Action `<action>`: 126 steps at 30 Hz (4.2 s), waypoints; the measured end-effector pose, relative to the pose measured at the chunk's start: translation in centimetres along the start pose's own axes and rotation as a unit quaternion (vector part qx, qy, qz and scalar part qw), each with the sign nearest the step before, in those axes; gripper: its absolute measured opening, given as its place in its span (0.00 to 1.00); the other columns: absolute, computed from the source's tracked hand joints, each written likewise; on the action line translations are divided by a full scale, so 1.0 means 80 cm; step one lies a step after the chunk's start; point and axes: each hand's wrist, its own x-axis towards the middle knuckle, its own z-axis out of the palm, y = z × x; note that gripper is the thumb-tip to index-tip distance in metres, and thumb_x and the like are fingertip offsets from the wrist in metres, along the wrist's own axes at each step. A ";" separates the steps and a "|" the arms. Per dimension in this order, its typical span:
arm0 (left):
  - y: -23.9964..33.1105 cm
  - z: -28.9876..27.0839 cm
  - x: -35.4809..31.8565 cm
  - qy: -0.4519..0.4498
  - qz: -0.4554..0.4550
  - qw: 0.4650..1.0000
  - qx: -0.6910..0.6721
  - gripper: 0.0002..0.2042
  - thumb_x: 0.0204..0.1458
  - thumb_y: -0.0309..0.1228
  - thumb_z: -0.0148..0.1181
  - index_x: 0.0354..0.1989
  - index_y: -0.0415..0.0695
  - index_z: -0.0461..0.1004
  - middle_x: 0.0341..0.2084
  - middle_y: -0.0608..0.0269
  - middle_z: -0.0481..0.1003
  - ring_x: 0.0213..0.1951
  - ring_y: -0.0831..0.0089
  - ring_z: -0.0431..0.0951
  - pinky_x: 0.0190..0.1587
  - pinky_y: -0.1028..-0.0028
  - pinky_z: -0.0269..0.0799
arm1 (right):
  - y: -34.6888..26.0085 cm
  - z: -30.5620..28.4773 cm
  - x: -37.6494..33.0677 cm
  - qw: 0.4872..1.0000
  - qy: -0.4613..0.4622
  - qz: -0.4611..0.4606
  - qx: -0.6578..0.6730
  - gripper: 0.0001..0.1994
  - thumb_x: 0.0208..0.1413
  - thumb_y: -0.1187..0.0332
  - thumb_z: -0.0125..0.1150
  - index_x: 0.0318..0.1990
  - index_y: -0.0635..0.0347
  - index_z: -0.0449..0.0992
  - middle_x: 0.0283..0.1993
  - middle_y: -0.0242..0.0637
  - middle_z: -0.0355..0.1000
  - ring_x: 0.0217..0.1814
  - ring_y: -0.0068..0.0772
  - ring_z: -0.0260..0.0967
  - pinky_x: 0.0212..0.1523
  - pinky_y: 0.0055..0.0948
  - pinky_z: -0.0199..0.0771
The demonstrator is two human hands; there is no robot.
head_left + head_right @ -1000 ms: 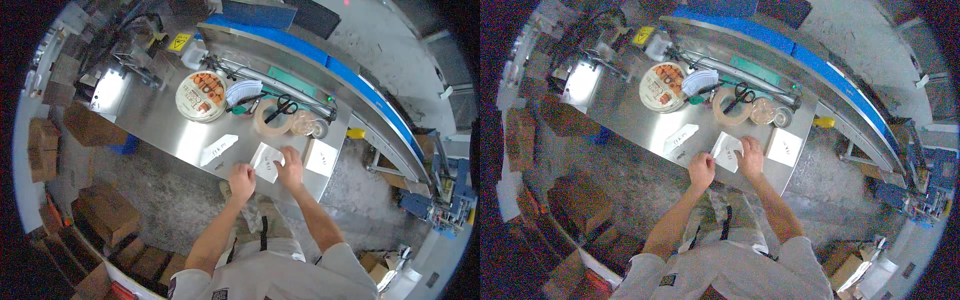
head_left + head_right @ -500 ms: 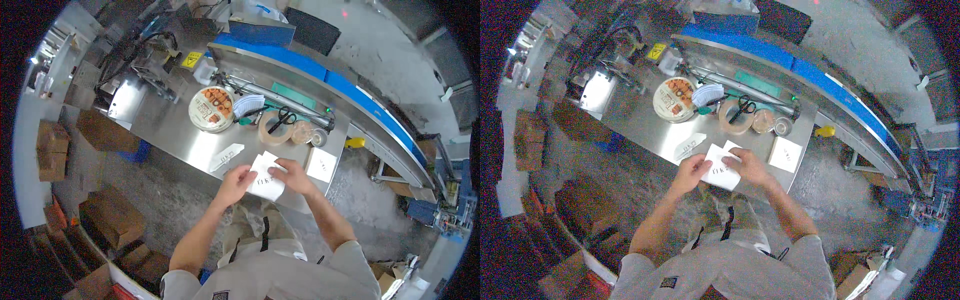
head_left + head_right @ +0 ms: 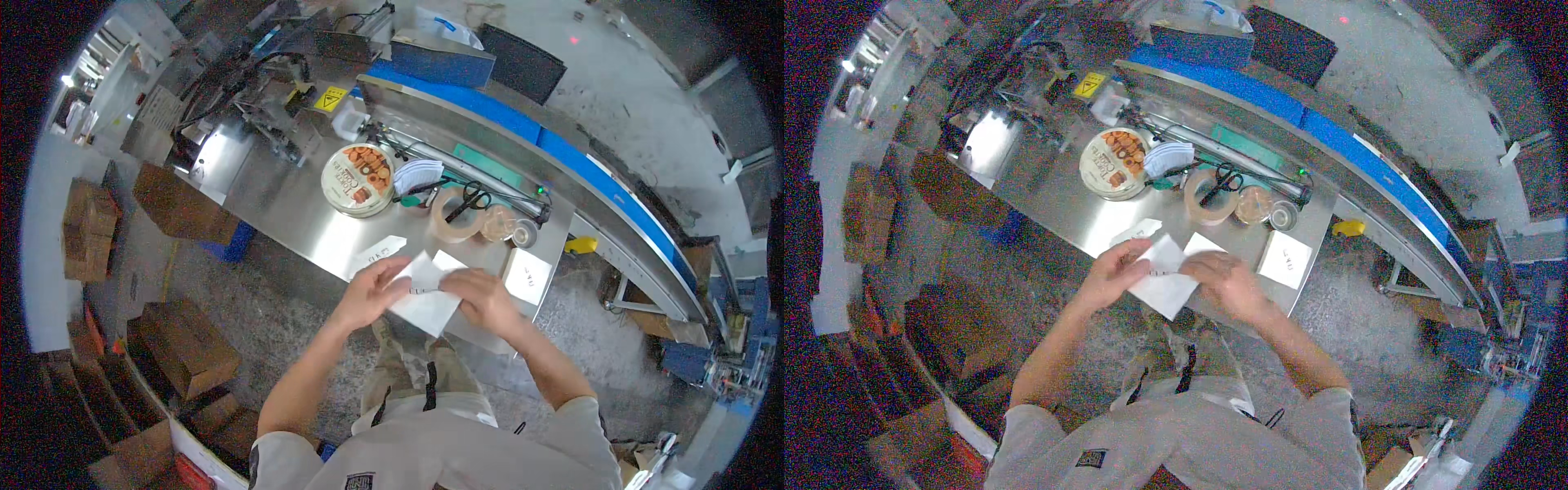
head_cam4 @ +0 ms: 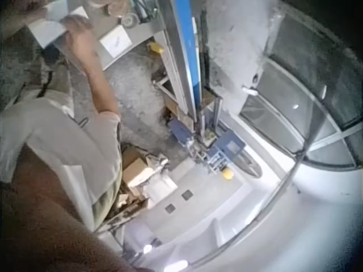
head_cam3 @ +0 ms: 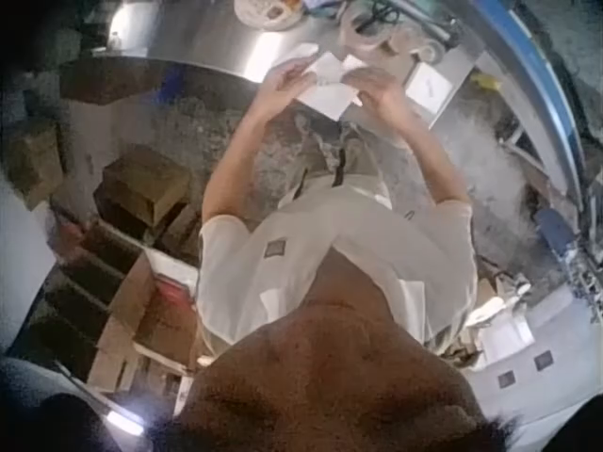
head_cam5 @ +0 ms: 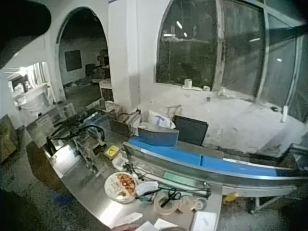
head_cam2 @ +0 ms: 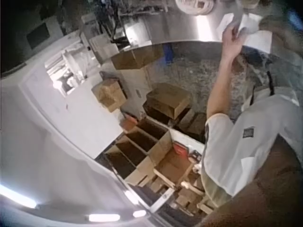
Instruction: Folding small square paper sheets into triangles on a workbench.
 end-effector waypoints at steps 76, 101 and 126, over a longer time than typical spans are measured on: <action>0.069 0.005 0.003 -0.124 -0.070 0.987 0.076 0.13 0.58 0.27 0.61 0.48 0.34 0.77 0.32 0.67 0.79 0.33 0.86 0.74 0.35 0.82 0.70 | -0.030 -0.019 0.018 0.885 -0.057 0.300 0.352 0.09 0.58 0.75 0.64 0.46 0.65 0.77 0.40 0.30 0.77 0.42 0.16 0.71 0.40 0.20 0.73; 0.094 0.021 -0.014 -0.169 -0.048 0.978 0.115 0.11 0.57 0.34 0.64 0.39 0.38 0.81 0.25 0.70 0.78 0.29 0.86 0.71 0.31 0.79 0.69 | -0.039 -0.051 0.017 0.900 -0.076 0.199 0.381 0.06 0.57 0.81 0.55 0.37 0.65 0.78 0.36 0.30 0.76 0.41 0.19 0.71 0.44 0.22 0.71; 0.018 0.088 -0.023 0.220 0.047 0.974 0.013 0.08 0.60 0.29 0.59 0.39 0.35 0.79 0.28 0.72 0.77 0.28 0.88 0.70 0.31 0.83 0.66 | -0.037 0.078 0.011 0.839 0.117 0.333 0.415 0.11 0.57 0.67 0.66 0.41 0.63 0.74 0.34 0.29 0.72 0.37 0.17 0.67 0.37 0.23 0.71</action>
